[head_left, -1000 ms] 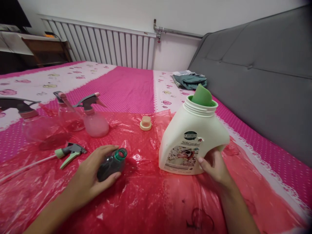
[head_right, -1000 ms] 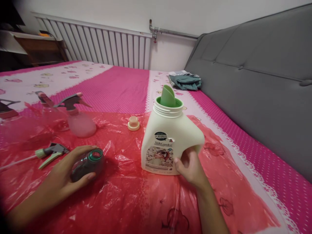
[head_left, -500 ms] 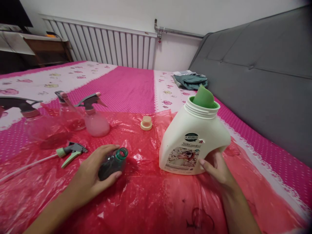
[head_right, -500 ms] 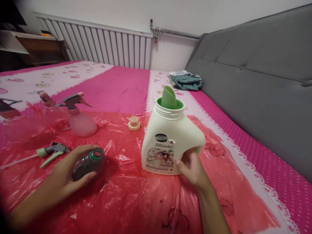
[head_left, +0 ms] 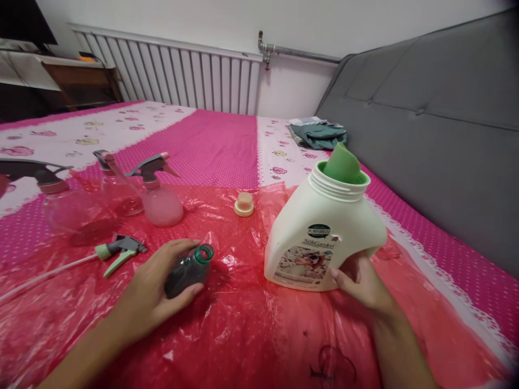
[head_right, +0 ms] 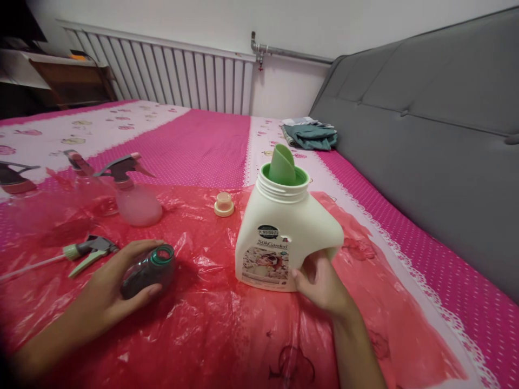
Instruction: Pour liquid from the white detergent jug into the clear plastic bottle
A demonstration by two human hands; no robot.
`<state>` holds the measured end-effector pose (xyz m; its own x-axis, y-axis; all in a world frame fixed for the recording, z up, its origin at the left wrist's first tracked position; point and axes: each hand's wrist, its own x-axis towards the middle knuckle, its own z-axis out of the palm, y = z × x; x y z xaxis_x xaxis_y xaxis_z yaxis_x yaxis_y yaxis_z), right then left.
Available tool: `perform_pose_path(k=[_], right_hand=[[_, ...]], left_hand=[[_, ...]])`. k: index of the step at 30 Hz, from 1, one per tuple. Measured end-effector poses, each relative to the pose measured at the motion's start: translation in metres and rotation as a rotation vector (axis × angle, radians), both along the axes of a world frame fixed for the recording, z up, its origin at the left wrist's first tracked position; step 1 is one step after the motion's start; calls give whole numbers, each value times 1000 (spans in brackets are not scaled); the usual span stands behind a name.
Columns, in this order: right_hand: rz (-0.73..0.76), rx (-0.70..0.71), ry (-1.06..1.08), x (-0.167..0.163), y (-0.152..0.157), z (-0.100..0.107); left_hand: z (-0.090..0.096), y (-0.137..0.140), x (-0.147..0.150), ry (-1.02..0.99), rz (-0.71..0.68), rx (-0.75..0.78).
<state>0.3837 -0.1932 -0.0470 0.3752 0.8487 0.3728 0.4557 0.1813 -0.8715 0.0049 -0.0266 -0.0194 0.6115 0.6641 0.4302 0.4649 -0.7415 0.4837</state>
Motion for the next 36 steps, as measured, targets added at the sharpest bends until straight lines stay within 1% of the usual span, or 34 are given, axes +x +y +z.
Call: perform_pose_path(k=[4, 10, 16, 21, 26, 31, 36], right_hand=[[9, -9, -8, 1, 0, -1], [-51, -11, -32, 2, 2, -10], [-6, 26, -22, 3, -3, -4], [8, 25, -40, 0, 0, 1], [-20, 34, -46, -2, 2, -3], [-30, 21, -13, 5, -2, -8], [-15, 24, -6, 3, -2, -6]], left_hand=[[0, 1, 0, -7, 8, 1], [0, 1, 0, -13, 5, 32], [0, 1, 0, -7, 0, 31], [2, 0, 1, -14, 3, 28], [0, 1, 0, -8, 11, 9], [-3, 9, -6, 41, -41, 36], [0, 11, -7, 71, -67, 66]])
